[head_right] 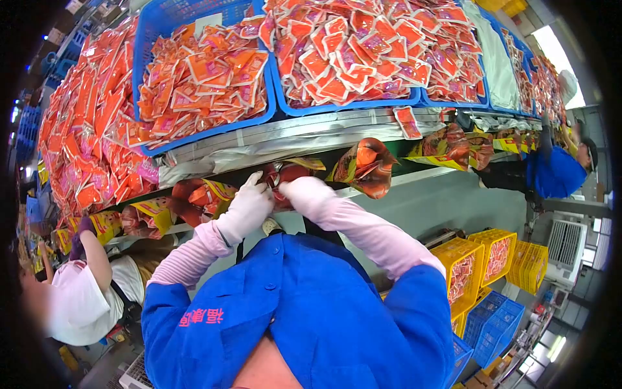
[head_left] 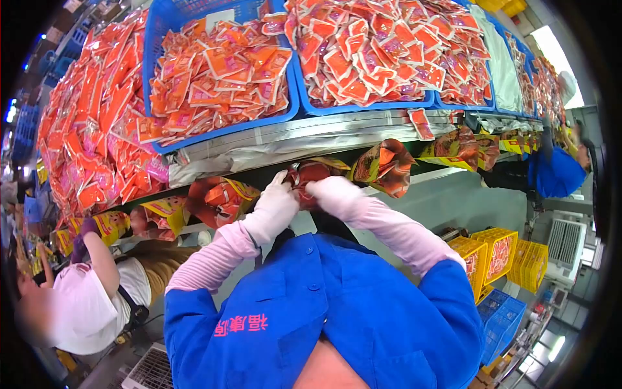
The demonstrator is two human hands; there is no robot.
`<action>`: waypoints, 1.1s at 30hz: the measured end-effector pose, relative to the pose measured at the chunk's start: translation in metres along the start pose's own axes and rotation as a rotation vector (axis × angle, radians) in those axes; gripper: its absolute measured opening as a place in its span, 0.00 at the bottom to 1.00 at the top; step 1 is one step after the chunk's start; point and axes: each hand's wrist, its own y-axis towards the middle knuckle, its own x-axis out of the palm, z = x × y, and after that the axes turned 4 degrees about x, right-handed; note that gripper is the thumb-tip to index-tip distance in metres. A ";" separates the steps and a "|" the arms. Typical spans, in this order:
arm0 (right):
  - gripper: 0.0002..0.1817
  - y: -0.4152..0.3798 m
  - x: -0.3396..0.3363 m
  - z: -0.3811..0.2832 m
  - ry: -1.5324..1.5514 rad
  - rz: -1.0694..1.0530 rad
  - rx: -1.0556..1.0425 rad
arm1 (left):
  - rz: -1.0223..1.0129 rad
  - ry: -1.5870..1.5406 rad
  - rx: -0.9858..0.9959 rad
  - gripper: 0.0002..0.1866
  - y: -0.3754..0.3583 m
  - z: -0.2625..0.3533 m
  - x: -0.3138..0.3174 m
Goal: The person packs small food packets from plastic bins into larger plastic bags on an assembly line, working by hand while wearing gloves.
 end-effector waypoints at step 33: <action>0.08 0.172 -0.167 0.139 -0.359 0.988 0.490 | 0.883 -1.282 -0.543 0.11 0.080 -0.154 -0.096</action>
